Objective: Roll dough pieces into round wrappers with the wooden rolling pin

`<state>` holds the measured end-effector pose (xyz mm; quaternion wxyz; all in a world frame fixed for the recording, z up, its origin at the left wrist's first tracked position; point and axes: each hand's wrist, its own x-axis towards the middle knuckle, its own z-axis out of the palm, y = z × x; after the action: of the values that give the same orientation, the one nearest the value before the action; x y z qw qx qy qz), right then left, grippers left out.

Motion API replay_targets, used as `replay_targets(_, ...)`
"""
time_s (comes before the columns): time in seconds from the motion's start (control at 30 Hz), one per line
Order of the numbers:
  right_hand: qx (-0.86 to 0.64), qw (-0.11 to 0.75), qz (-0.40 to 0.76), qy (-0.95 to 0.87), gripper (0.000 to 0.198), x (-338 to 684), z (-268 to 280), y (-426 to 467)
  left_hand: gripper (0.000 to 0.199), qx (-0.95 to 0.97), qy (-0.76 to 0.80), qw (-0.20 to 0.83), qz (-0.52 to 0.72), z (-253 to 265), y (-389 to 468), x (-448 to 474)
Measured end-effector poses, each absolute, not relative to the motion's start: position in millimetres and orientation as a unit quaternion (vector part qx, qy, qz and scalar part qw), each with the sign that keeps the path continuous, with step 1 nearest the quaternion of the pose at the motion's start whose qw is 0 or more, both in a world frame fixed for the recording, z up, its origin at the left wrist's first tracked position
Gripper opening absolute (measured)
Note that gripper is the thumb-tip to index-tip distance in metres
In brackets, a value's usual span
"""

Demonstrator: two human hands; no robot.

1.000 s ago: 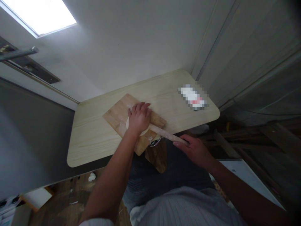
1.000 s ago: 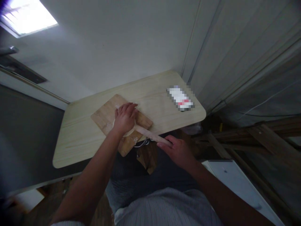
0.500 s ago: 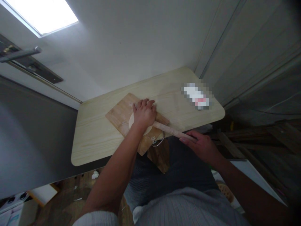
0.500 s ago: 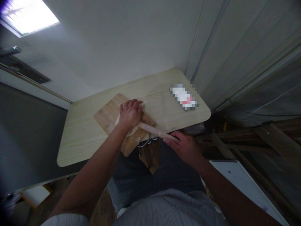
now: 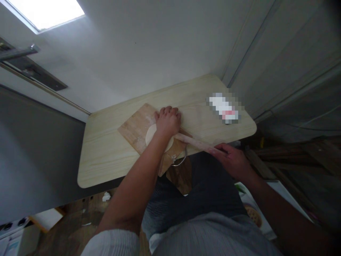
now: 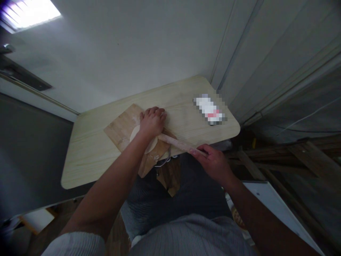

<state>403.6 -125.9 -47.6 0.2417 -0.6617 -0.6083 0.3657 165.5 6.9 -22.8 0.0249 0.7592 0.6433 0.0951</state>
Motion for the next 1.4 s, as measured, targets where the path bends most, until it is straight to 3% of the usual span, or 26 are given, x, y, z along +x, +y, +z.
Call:
replay_targets(0.43, -0.652, 0.218, 0.375, -0.622, 0.046, 402.9, -52.3, -133.7, 0.04, 0.753, 0.641, 0.033, 0.144, -21.2, -20.0, 157.6)
replay_targets(1.13, -0.624, 0.201, 0.368, -0.659, 0.041, 396.6, -47.4, -144.7, 0.051, 0.739, 0.663, 0.022, 0.114, -24.3, -79.8, 133.6)
replay_targets(1.4, -0.601, 0.216, 0.365, -0.678, 0.04, 396.9, -43.6, -140.6, 0.048, 0.726, 0.664, 0.026, 0.177, -31.4, -104.5, 122.1)
